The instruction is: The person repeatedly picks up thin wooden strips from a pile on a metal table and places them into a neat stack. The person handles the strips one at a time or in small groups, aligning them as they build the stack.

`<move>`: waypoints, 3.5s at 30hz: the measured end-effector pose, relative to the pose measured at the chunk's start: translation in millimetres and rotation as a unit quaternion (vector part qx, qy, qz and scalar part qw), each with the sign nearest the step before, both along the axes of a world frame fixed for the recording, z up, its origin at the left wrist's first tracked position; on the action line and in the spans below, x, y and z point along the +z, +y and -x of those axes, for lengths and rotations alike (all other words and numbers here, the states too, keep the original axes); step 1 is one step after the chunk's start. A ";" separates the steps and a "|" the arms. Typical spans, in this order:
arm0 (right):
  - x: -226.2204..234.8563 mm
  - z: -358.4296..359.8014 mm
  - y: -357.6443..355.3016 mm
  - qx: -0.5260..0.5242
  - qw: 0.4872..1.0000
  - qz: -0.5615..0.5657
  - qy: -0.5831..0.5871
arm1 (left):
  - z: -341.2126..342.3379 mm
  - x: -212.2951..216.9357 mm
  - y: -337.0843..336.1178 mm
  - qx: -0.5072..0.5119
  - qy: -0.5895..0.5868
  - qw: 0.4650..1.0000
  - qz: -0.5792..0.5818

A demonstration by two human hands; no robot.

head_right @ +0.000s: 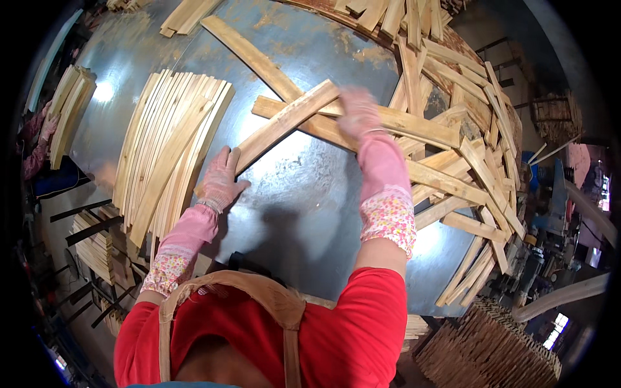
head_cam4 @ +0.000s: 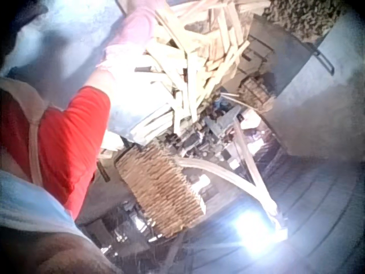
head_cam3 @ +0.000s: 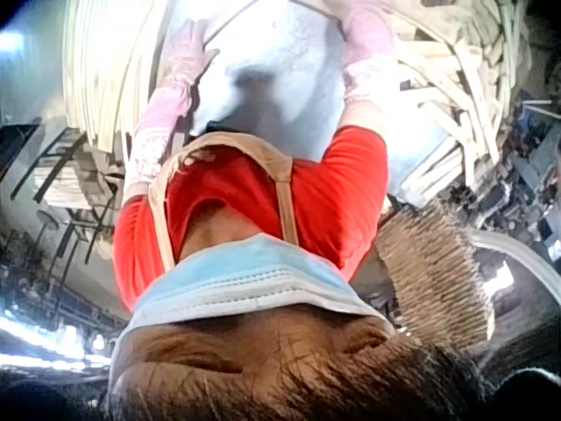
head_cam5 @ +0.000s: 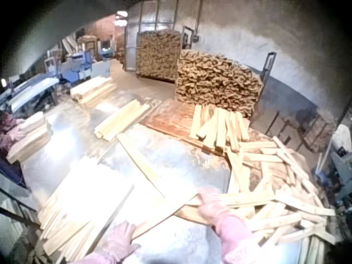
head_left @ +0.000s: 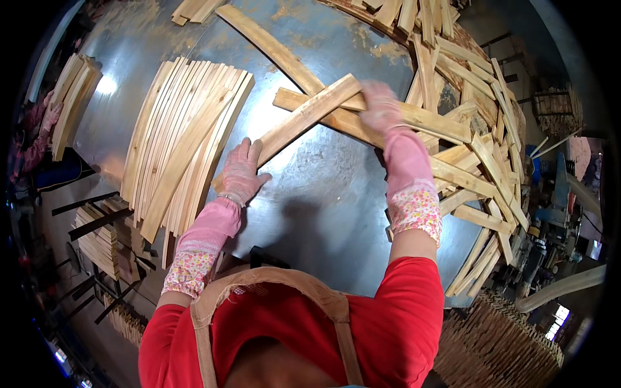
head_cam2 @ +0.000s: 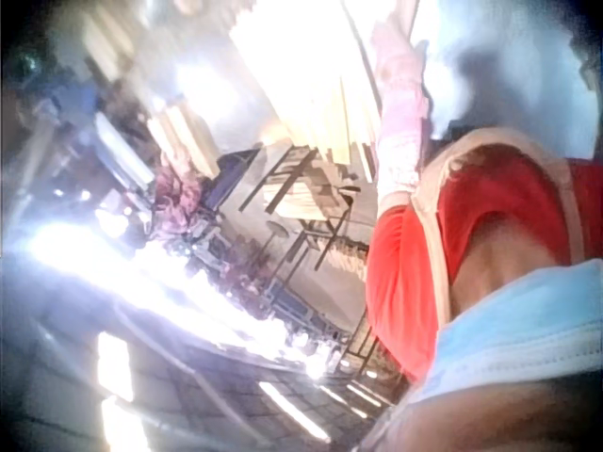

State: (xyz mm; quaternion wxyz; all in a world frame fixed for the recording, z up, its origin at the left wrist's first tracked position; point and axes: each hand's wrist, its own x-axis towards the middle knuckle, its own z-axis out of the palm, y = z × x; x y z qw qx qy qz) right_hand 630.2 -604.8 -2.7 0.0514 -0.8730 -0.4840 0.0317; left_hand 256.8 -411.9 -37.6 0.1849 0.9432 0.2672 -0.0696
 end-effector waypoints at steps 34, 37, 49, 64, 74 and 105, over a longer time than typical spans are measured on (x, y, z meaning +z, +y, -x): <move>-78.3 49.7 133.0 -0.173 0.919 -0.114 0.334 | 104.6 64.1 -27.3 0.197 -0.060 0.951 0.230; -92.6 89.6 41.1 -0.303 0.674 -0.205 0.641 | 151.2 43.7 -23.7 0.093 -0.178 0.977 0.078; -23.9 405.3 16.1 -0.357 0.814 0.083 0.450 | 209.4 -6.9 27.1 0.005 -0.075 0.993 -0.094; -68.9 355.7 -164.8 -0.557 0.812 -0.170 0.043 | 152.3 23.0 -21.0 -0.097 -0.222 0.958 0.152; -52.9 243.7 -156.9 -0.302 0.875 -0.209 0.314 | 58.7 46.2 -98.3 0.071 0.074 0.918 0.384; 21.8 -35.1 -101.2 -0.052 0.946 0.270 0.170 | 15.1 35.0 -157.5 0.339 -0.061 0.885 0.314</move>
